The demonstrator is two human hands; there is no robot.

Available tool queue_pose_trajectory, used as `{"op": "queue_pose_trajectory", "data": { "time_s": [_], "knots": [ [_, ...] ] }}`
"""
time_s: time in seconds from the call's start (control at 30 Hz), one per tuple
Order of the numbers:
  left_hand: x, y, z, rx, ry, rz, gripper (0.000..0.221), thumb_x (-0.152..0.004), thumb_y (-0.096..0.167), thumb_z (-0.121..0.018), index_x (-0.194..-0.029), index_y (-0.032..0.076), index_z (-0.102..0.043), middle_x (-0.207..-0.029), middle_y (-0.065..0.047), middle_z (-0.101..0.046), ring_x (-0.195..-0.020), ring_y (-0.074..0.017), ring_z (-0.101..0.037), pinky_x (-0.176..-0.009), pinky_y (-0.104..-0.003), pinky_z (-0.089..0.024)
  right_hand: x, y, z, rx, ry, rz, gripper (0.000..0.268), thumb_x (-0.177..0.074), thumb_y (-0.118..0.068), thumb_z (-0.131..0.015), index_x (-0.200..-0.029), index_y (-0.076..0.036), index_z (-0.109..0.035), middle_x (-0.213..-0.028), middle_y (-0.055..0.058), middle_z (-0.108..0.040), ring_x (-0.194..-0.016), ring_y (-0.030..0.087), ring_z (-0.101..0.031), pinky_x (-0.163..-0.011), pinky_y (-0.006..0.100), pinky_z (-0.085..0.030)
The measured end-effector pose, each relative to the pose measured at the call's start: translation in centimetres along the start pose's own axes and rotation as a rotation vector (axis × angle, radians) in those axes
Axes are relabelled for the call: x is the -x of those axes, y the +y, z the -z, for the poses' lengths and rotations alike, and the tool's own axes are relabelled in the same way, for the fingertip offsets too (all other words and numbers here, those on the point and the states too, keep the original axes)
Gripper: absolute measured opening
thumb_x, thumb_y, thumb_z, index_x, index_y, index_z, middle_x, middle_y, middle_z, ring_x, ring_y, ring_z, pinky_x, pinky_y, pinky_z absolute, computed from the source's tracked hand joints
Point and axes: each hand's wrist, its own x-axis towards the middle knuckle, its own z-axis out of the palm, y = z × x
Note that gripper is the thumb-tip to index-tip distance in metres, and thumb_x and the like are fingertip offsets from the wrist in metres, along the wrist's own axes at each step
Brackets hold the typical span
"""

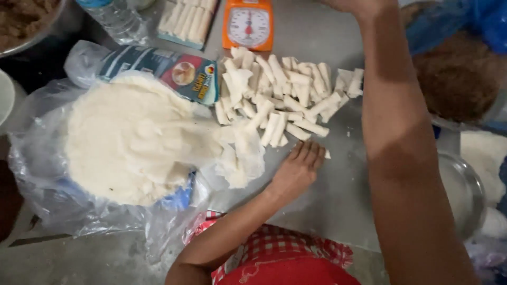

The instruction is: Manually assembling spring rolls by peeling wrappers, adding meat filling, and rolling them tightly.

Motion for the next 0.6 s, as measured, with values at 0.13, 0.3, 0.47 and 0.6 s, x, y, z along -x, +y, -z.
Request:
{"op": "queue_pose_trajectory", "data": {
  "time_s": [0.13,0.3,0.47,0.6],
  "knots": [
    [-0.2,-1.4,-1.3,0.053,0.045,-0.016,0.028,-0.097,0.001,-0.058,-0.123,-0.001,-0.067,-0.099,-0.018,-0.07,-0.098,-0.0334,-0.067,-0.094,-0.044,-0.051,0.1,-0.9,-1.5,-0.029,0.011,0.06,0.056,-0.109,-0.037,-0.06,-0.15,-0.005,-0.04,-0.142,0.019,-0.043,-0.12,0.034,-0.041,-0.091,0.041,-0.04],
    [0.9,-1.9,-3.7,0.718,0.123,0.375,0.014,-0.1,0.004,-0.058,-0.109,0.001,-0.068,-0.084,-0.01,-0.058,-0.078,-0.0285,-0.059,-0.074,-0.04,-0.047,3.9,-2.2,-4.4,-0.072,0.027,0.119,0.046,-0.105,-0.03,-0.055,-0.14,-0.001,-0.047,-0.126,0.017,-0.046,-0.103,0.026,-0.039,-0.08,0.034,-0.038],
    [-0.4,-6.0,11.1,1.799,0.352,0.99,0.02,-0.089,-0.008,-0.058,-0.107,-0.002,-0.066,-0.101,-0.01,-0.06,-0.09,-0.0206,-0.059,-0.078,-0.032,-0.048,12.8,-4.1,-7.6,-0.116,0.056,0.12,0.039,-0.101,-0.023,-0.05,-0.13,0.002,-0.054,-0.11,0.015,-0.049,-0.085,0.018,-0.036,-0.068,0.026,-0.037],
    [3.2,-6.4,20.8,1.738,0.855,0.987,0.004,-0.089,0.003,-0.068,-0.088,0.006,-0.068,-0.088,-0.008,-0.072,-0.081,-0.0169,-0.068,-0.071,-0.028,-0.054,21.2,-5.4,-10.4,-0.142,0.083,0.116,0.036,-0.098,-0.017,-0.046,-0.122,0.005,-0.06,-0.098,0.014,-0.051,-0.071,0.011,-0.035,-0.059,0.02,-0.035]
  ]
}}
